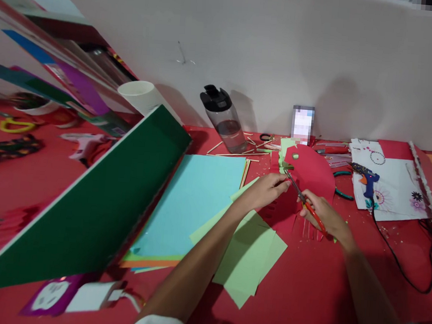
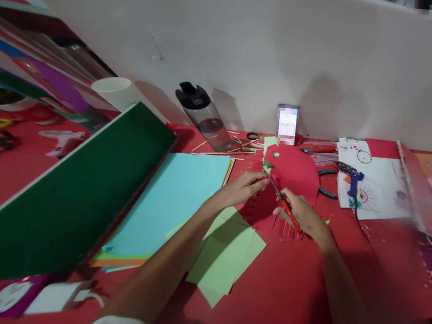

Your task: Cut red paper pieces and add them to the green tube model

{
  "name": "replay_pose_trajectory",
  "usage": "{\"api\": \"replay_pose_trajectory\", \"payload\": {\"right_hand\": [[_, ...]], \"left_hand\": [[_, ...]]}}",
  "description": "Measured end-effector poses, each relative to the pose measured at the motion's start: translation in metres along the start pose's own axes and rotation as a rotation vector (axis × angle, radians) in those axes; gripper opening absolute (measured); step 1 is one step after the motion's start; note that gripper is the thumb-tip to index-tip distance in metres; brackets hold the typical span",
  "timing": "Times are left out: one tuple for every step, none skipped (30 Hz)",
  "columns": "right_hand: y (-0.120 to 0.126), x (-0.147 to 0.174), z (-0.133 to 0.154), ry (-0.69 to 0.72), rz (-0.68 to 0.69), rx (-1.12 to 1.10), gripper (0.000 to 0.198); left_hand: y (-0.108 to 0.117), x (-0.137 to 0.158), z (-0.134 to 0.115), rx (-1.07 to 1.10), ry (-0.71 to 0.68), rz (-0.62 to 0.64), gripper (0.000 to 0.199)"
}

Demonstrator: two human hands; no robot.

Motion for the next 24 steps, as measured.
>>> {"api": "replay_pose_trajectory", "payload": {"right_hand": [[0.000, 0.000, 0.000, -0.003, 0.002, 0.008, 0.035], [0.000, 0.000, 0.001, -0.005, 0.002, 0.017, 0.034], [0.000, 0.000, 0.001, -0.007, 0.002, 0.028, 0.033], [0.000, 0.000, 0.002, -0.010, 0.001, 0.040, 0.032], [0.000, -0.001, 0.002, -0.014, -0.002, 0.050, 0.032], [0.000, -0.001, 0.003, -0.018, -0.006, 0.058, 0.031], [0.000, -0.001, 0.004, -0.022, -0.013, 0.063, 0.031], [0.000, -0.001, 0.004, -0.027, -0.022, 0.062, 0.030], [0.000, -0.002, 0.004, -0.031, -0.032, 0.058, 0.029], [0.000, -0.002, 0.004, -0.034, -0.042, 0.052, 0.029], [-0.001, -0.002, 0.004, -0.036, -0.050, 0.045, 0.029], [-0.002, -0.003, 0.003, -0.038, -0.057, 0.037, 0.029], [-0.002, -0.003, 0.002, -0.039, -0.065, 0.029, 0.030], [-0.003, -0.004, 0.000, -0.039, -0.073, 0.018, 0.030], [-0.004, -0.004, -0.001, -0.040, -0.082, 0.007, 0.030], [-0.004, -0.005, -0.002, -0.043, -0.089, -0.005, 0.031], [-0.004, -0.005, -0.003, -0.046, -0.096, -0.015, 0.031], [-0.004, -0.005, -0.003, -0.048, -0.101, -0.021, 0.032], [-0.004, -0.005, -0.003, -0.051, -0.106, -0.023, 0.032], [-0.003, -0.005, -0.002, -0.054, -0.112, -0.021, 0.033], [-0.002, -0.004, -0.002, -0.055, -0.121, -0.020, 0.033], [0.000, -0.004, -0.001, -0.056, -0.131, -0.022, 0.034], [0.001, -0.004, 0.001, -0.056, -0.141, -0.028, 0.034], [0.003, -0.003, 0.001, -0.054, -0.151, -0.039, 0.035]], "left_hand": [[0.000, 0.000, 0.000, -0.009, 0.004, -0.001, 0.033], [0.000, 0.000, 0.000, -0.022, 0.007, -0.003, 0.033], [0.001, 0.001, -0.001, -0.039, 0.011, -0.004, 0.033], [0.001, 0.001, -0.001, -0.059, 0.013, -0.005, 0.033], [0.001, 0.001, -0.002, -0.081, 0.017, -0.006, 0.033], [0.001, 0.001, -0.002, -0.101, 0.022, -0.007, 0.033], [0.001, 0.001, -0.002, -0.114, 0.028, -0.008, 0.033], [0.002, 0.002, -0.003, -0.122, 0.033, -0.010, 0.032], [0.002, 0.002, -0.003, -0.125, 0.037, -0.009, 0.032], [0.002, 0.002, -0.003, -0.126, 0.040, -0.009, 0.032], [0.002, 0.002, -0.003, -0.125, 0.042, -0.006, 0.033], [0.002, 0.002, -0.002, -0.122, 0.043, 0.000, 0.033], [0.002, 0.002, -0.002, -0.119, 0.041, 0.010, 0.033], [0.002, 0.002, -0.001, -0.115, 0.037, 0.025, 0.032], [0.002, 0.002, -0.001, -0.107, 0.029, 0.042, 0.032], [0.002, 0.001, 0.000, -0.096, 0.022, 0.060, 0.032], [0.002, 0.001, 0.001, -0.081, 0.017, 0.078, 0.032], [0.002, 0.000, 0.003, -0.063, 0.016, 0.092, 0.032], [0.003, 0.000, 0.004, -0.040, 0.020, 0.100, 0.033], [0.004, -0.001, 0.006, -0.015, 0.027, 0.101, 0.034], [0.006, -0.001, 0.008, 0.009, 0.033, 0.099, 0.036], [0.008, -0.002, 0.009, 0.029, 0.039, 0.095, 0.038], [0.010, -0.002, 0.011, 0.044, 0.042, 0.087, 0.040], [0.013, -0.002, 0.013, 0.046, 0.041, 0.069, 0.042]]}}
Point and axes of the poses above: each hand's wrist, its own x-axis away from the middle knuckle, its own y-axis out of the back of the hand, z = x × y, the point moved 2 cm from there along -x, towards the middle knuckle, and after that the axes turned 8 degrees about y, right-handed, at the moved point
